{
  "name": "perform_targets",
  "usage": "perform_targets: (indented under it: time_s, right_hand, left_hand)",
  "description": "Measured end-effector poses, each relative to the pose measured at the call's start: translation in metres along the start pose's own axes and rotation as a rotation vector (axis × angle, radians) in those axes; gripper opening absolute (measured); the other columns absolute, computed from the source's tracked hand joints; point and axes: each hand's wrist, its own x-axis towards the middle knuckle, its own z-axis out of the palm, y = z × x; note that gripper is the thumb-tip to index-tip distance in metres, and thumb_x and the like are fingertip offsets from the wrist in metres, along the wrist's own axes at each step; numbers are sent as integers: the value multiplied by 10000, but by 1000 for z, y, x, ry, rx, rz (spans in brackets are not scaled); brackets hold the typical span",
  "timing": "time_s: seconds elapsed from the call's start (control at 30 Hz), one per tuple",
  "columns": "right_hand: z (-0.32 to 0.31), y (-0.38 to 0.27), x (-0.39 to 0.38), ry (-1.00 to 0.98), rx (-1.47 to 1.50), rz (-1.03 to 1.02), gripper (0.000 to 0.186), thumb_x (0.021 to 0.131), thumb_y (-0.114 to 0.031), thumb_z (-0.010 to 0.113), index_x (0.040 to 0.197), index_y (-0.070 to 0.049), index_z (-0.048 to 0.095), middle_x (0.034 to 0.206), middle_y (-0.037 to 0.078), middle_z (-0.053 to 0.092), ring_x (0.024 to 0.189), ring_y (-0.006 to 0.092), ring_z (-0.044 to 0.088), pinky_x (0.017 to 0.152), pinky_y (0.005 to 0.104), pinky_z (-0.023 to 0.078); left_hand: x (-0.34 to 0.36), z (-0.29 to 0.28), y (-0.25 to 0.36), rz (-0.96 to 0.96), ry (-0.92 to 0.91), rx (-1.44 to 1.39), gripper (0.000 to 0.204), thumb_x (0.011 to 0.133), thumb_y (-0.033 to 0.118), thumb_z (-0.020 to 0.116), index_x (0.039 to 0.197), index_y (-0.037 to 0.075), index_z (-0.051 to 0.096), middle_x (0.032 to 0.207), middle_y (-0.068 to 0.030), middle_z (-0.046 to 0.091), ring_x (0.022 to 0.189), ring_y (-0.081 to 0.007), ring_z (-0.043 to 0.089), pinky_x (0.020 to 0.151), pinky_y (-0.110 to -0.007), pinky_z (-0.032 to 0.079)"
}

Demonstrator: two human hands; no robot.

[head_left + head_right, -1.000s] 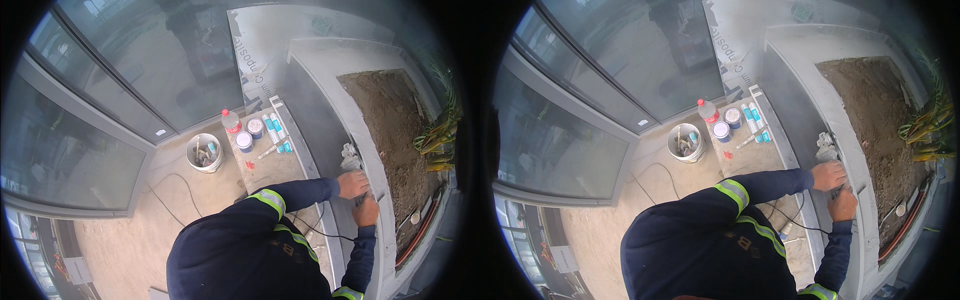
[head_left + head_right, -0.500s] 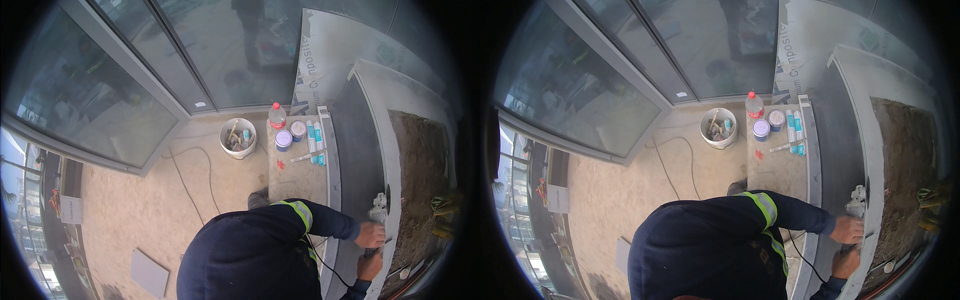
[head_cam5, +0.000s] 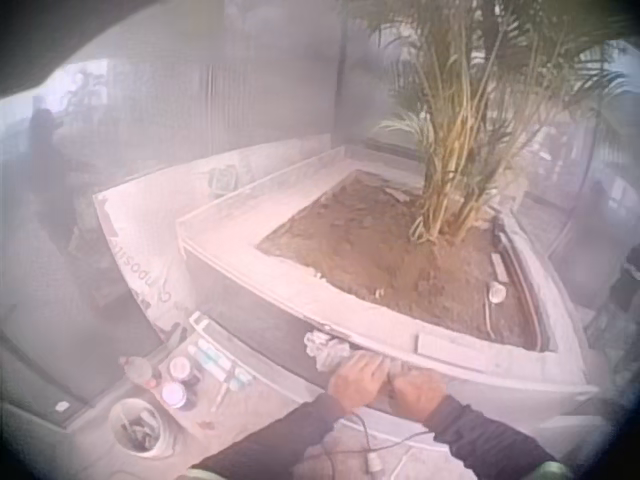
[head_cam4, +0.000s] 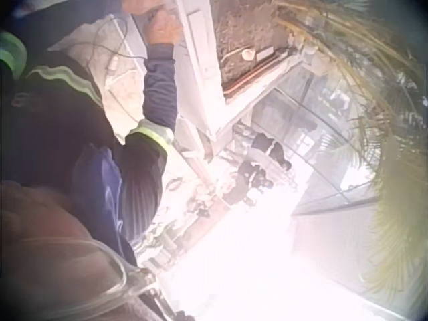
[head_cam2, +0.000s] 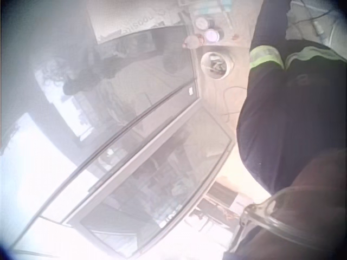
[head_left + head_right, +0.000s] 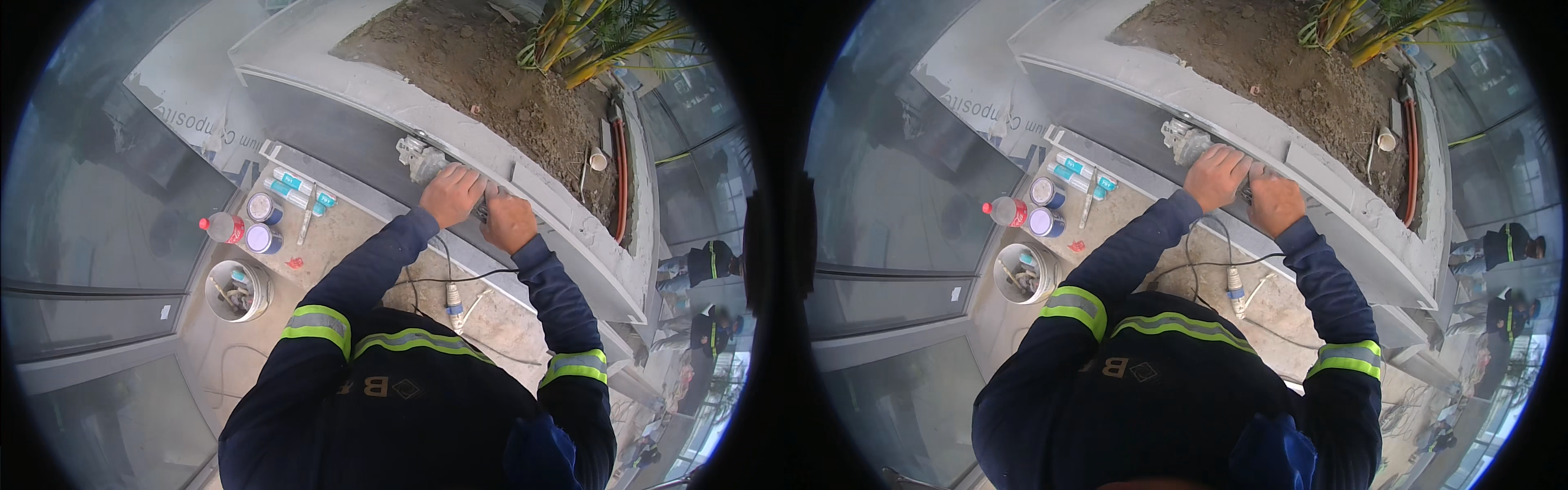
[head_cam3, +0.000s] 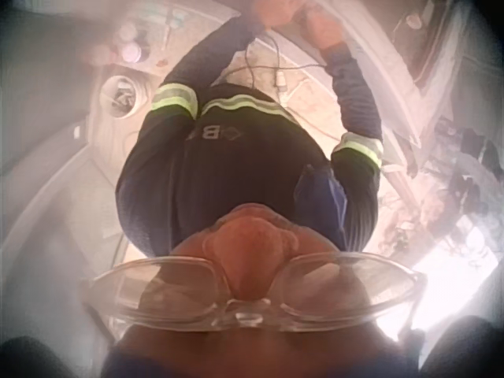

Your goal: The person uses an angle grinder to smooth the edge of a white concrete or composite planter. The person holds the tool with both hands and moves it along the curved edge, generating dust. The person briefly pauses to wipe the edge with a hand before resuming grinding.

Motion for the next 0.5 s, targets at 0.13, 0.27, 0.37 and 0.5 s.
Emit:
perform_targets:
  time_s: [0.13,0.27,0.37,0.5]
  right_hand:
    - [-13,11,-31,-40,14,56,534,669,-115,823,1117,28,570,961,237,715,905,424,730,791,492,604]
    - [-17,10,-34,-66,18,84,543,669,-108,822,1123,26,557,969,249,711,904,435,725,792,503,601]
    - [-4,8,-17,-53,5,34,551,676,-111,829,1135,26,557,980,256,713,899,438,728,783,511,601]
    - [7,-1,3,-78,6,56,566,709,-100,833,1185,10,548,996,237,715,882,434,740,758,521,601]
  left_hand:
    - [9,7,32,32,2,-10,288,836,140,673,1106,41,684,1011,-97,660,981,-306,659,984,-461,535]
    - [8,10,35,48,35,35,260,860,159,665,1093,46,687,996,-86,659,956,-283,664,973,-454,548]
    - [4,7,19,40,43,83,235,866,168,667,1069,51,687,993,-87,663,961,-277,666,966,-449,551]
    - [-3,3,2,46,112,107,223,843,206,664,1009,58,684,953,-73,649,942,-263,661,918,-405,545]
